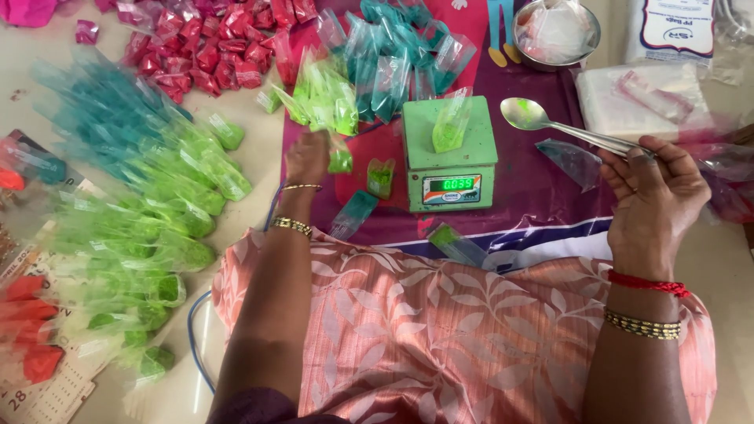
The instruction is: The person weighs green powder on a digital scale and places it into small plastic bags.
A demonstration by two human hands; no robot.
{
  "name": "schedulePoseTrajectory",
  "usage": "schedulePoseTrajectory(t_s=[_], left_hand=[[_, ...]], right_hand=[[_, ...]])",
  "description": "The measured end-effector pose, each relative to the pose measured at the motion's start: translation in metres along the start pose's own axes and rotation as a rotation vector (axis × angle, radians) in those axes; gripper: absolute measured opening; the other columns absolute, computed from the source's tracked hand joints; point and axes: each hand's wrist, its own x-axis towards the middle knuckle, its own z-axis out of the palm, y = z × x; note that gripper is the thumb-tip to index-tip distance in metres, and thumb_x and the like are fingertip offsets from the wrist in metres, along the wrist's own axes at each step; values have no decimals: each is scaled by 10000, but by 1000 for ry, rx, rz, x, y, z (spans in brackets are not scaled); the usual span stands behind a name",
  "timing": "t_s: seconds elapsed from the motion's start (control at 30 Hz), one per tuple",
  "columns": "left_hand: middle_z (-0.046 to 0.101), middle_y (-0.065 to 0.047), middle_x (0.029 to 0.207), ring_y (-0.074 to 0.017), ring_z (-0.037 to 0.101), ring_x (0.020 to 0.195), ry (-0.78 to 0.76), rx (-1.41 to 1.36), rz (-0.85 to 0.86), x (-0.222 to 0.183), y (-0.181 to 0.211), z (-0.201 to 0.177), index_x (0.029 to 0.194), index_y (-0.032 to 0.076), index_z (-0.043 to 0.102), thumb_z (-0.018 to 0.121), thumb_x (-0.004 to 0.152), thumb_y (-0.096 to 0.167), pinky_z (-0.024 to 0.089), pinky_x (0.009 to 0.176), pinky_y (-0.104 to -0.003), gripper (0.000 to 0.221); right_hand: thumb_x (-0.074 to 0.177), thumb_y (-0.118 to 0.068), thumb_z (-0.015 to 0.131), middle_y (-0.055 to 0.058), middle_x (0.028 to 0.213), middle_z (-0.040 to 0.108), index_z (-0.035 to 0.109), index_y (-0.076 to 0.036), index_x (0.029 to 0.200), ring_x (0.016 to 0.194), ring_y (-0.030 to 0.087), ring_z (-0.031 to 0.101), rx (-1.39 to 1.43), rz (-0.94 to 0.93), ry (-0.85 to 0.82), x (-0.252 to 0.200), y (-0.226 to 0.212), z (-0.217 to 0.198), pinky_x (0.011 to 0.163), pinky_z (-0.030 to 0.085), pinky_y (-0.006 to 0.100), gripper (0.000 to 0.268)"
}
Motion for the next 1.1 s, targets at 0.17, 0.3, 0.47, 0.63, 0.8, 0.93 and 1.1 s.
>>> schedulePoseTrajectory(t_s=[0.17,0.3,0.47,0.63,0.8,0.93,1.1], left_hand=[[728,-215,951,-437,720,868,183,2,35,-33,65,-115,980,100,708,608,982,183,577,731,-546,130],[722,-210,984,-432,729,847,248,106,53,-17,47,-59,1013,84,696,634,981,167,586,678,-542,109],[724,-202,992,-446,725,845,197,41,88,-28,52,-41,1064,53,668,697,861,215,574,666,-582,262],[727,-178,1039,-414,720,918,181,-55,104,-29,99,-65,1107,83,659,642,1011,217,580,743,-544,166],[656,-172,1266,-380,703,985,191,-357,536,-29,201,-92,1288,65,609,651,967,267,605,767,-477,381],[672,-158,1226,-339,726,966,214,-293,596,-1,245,-49,1205,38,611,680,894,255,612,683,-437,386],[736,-120,968,-332,743,898,164,-179,498,14,234,-8,948,144,680,621,927,203,592,743,-485,86]], right_hand=[[1114,58,657,122,1060,698,636,52,1214,984,277,781,-9,4,4,0,0,-1,864,668,345,103],[1107,57,658,125,1049,701,641,57,1205,979,275,782,5,1,7,2,2,1,860,669,343,100],[1086,54,656,134,1049,715,639,50,1185,969,267,786,28,2,27,1,-5,5,842,671,333,100],[1096,49,651,151,1054,722,641,58,1182,962,268,780,44,-14,38,3,-5,5,848,668,332,87],[1096,47,641,141,1065,718,637,55,1182,974,267,785,79,-16,28,4,-6,2,838,663,324,86],[1090,53,626,147,1063,723,641,45,1192,962,273,783,94,-1,21,9,0,-17,831,666,329,103],[1120,99,596,172,1117,730,637,49,1231,1010,300,786,85,-25,10,19,13,-42,858,670,350,129]])
